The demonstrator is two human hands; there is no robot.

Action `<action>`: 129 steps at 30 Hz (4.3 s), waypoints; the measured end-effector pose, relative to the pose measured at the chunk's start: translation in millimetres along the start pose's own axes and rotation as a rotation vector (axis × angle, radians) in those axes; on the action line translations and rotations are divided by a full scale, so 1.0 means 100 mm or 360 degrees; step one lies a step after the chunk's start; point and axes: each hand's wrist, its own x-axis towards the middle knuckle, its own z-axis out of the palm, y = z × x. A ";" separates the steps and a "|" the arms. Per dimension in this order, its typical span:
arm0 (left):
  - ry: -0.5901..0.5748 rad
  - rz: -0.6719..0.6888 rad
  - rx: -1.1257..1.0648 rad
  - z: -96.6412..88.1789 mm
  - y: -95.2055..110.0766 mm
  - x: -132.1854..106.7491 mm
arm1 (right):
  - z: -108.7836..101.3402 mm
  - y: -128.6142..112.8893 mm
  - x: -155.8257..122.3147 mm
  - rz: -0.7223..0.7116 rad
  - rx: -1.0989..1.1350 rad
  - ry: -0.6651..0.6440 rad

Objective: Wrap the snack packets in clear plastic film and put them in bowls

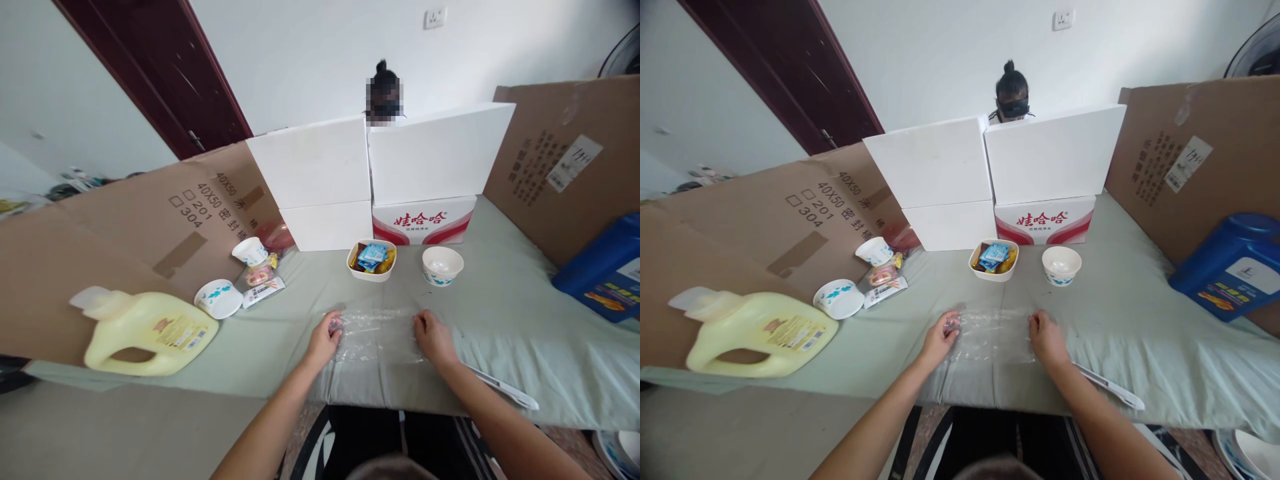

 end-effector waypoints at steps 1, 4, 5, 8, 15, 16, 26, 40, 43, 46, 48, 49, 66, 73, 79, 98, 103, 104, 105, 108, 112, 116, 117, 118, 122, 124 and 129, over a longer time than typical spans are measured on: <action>-0.0015 0.0024 0.0012 0.00 0.00 0.00 | -0.01 -0.01 0.02 0.0036 -0.0054 -0.0007; -0.0002 0.0106 -0.0008 -0.01 0.00 -0.01 | -0.04 -0.08 0.05 0.0084 -0.0224 -0.0038; 0.0023 0.0116 -0.0020 -0.02 -0.01 -0.01 | -0.04 -0.11 0.04 0.0081 -0.0277 -0.0047; 0.0115 0.0097 0.0000 -0.04 -0.05 0.01 | 0.00 -0.17 0.02 0.0037 -0.0416 -0.0067; 0.0227 -0.0027 0.0300 -0.07 -0.10 0.14 | 0.07 -0.15 0.01 -0.0020 -0.0613 -0.0105; 0.0220 -0.0026 0.0317 -0.06 -0.10 0.15 | 0.07 -0.14 0.02 -0.0017 -0.0628 -0.0107; 0.0258 0.0469 0.0878 0.05 0.20 0.04 | 0.01 -0.07 0.02 0.0017 -0.0700 -0.0182; -0.0647 0.0965 0.1051 0.43 0.50 -0.07 | -0.03 -0.01 0.04 0.0046 -0.0722 -0.0113; -0.0748 0.0867 0.1114 0.39 0.51 -0.06 | -0.14 -0.03 0.06 0.0049 -0.0727 -0.0039; -0.0768 0.0846 0.1119 0.40 0.52 -0.06 | -0.19 -0.14 0.03 -0.0183 -0.0706 0.0076; -0.0761 0.0851 0.1113 0.41 0.52 -0.06 | -0.12 -0.23 -0.01 -0.0511 -0.0624 0.0143; -0.0756 0.0859 0.1108 0.42 0.52 -0.06 | -0.06 -0.26 -0.02 -0.0684 -0.0568 0.0153; 0.0297 -0.0043 0.1433 -0.64 -0.14 -0.07 | 0.29 -0.25 -0.10 -0.0755 -0.0481 -0.0331; -0.0579 0.0998 0.0893 -0.36 0.38 -0.45 | 0.09 -0.21 -0.14 -0.0863 -0.0366 -0.0360; -0.0580 0.1008 0.0839 -0.38 0.23 -0.50 | -0.27 0.12 -0.41 -0.1104 -0.0029 -0.0623; -0.0094 0.0134 0.0950 -0.19 0.17 -0.05 | -0.20 0.01 -0.20 -0.0162 -0.0291 -0.0334; -0.0075 0.0092 0.1061 -0.08 0.16 -0.03 | -0.04 -0.03 -0.13 -0.0092 -0.0490 -0.0289; -0.0068 0.0081 0.1083 -0.06 0.15 -0.04 | -0.02 -0.03 -0.14 -0.0082 -0.0517 -0.0279; -0.0060 0.0067 0.1102 -0.05 0.14 -0.04 | 0.00 -0.03 -0.14 -0.0072 -0.0541 -0.0270; -0.0008 -0.0012 0.1169 -0.05 0.12 -0.03 | 0.04 -0.03 -0.13 -0.0054 -0.0598 -0.0250; 0.0223 -0.0095 0.1318 -0.08 0.16 0.00 | 0.07 -0.03 -0.13 -0.0072 -0.0643 -0.0230; 0.0285 0.0401 0.1267 0.05 0.36 -0.10 | 0.11 -0.03 -0.14 -0.0082 -0.0673 -0.0222; 0.0167 0.0570 0.1188 0.12 0.43 -0.15 | 0.11 -0.03 -0.14 -0.0081 -0.0680 -0.0222; 0.0010 0.0720 0.1108 0.20 0.50 -0.20 | 0.11 -0.04 -0.15 -0.0081 -0.0687 -0.0222; -0.0554 0.0848 0.1021 0.49 0.65 -0.37 | 0.03 -0.05 -0.15 -0.0096 -0.0705 -0.0210; -0.0687 0.0750 0.1054 0.56 0.64 -0.41 | -0.06 0.00 -0.13 -0.0095 -0.0721 -0.0176; -0.0765 0.0703 0.1054 0.55 0.58 -0.42 | -0.27 0.16 -0.03 -0.0128 -0.0678 -0.0098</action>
